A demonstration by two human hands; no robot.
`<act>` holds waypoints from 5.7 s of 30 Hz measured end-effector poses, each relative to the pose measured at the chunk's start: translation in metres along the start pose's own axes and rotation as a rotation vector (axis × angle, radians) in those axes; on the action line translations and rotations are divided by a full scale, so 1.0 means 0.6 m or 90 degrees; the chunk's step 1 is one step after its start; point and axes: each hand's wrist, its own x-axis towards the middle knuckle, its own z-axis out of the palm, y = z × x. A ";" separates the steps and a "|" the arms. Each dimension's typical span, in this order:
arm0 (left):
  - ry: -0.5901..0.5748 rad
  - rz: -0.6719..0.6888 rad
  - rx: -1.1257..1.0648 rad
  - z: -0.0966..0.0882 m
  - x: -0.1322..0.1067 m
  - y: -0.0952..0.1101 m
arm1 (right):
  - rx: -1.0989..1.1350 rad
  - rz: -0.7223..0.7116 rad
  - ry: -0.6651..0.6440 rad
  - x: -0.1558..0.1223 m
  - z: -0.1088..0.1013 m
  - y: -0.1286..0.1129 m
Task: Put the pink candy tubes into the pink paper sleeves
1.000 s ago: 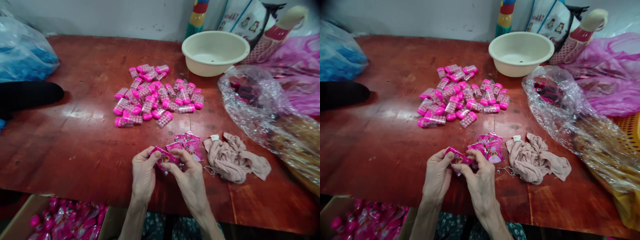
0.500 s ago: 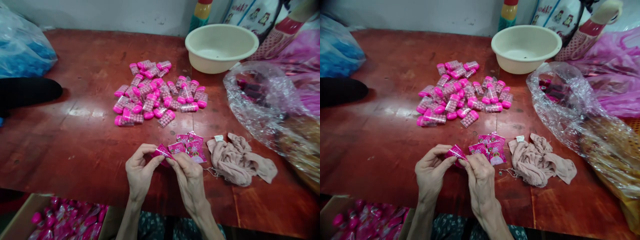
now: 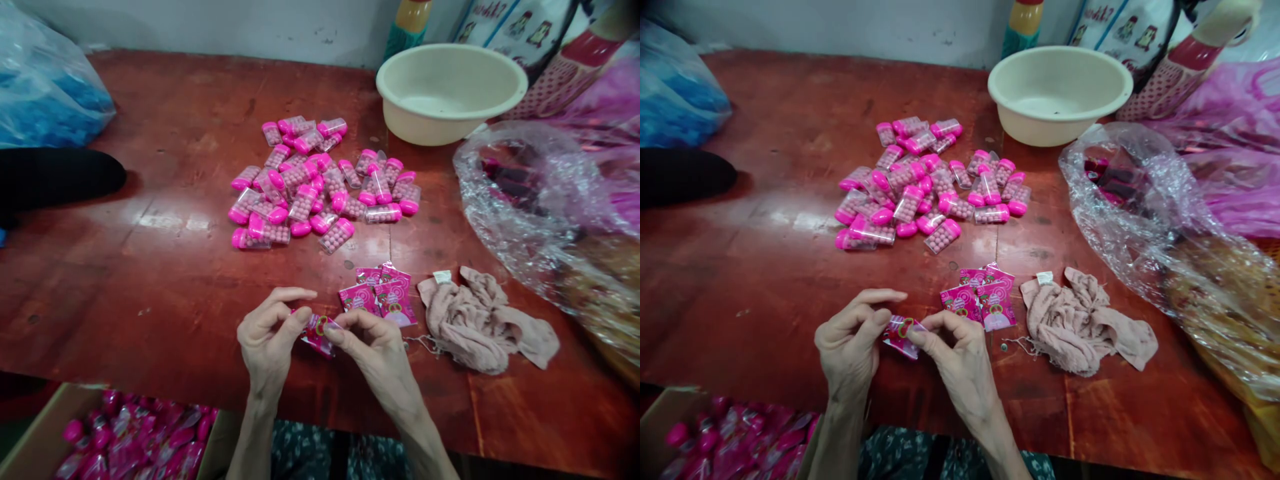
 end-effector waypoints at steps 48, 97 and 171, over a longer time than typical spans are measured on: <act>0.242 -0.336 -0.409 -0.055 0.024 0.001 | -0.132 -0.187 0.113 0.060 0.015 -0.012; -0.082 -0.255 -0.308 -0.010 0.011 0.004 | -0.354 -0.321 0.048 0.004 -0.031 -0.026; 0.025 -0.197 -0.240 -0.008 0.011 -0.001 | -0.266 -0.312 0.107 0.019 0.026 -0.023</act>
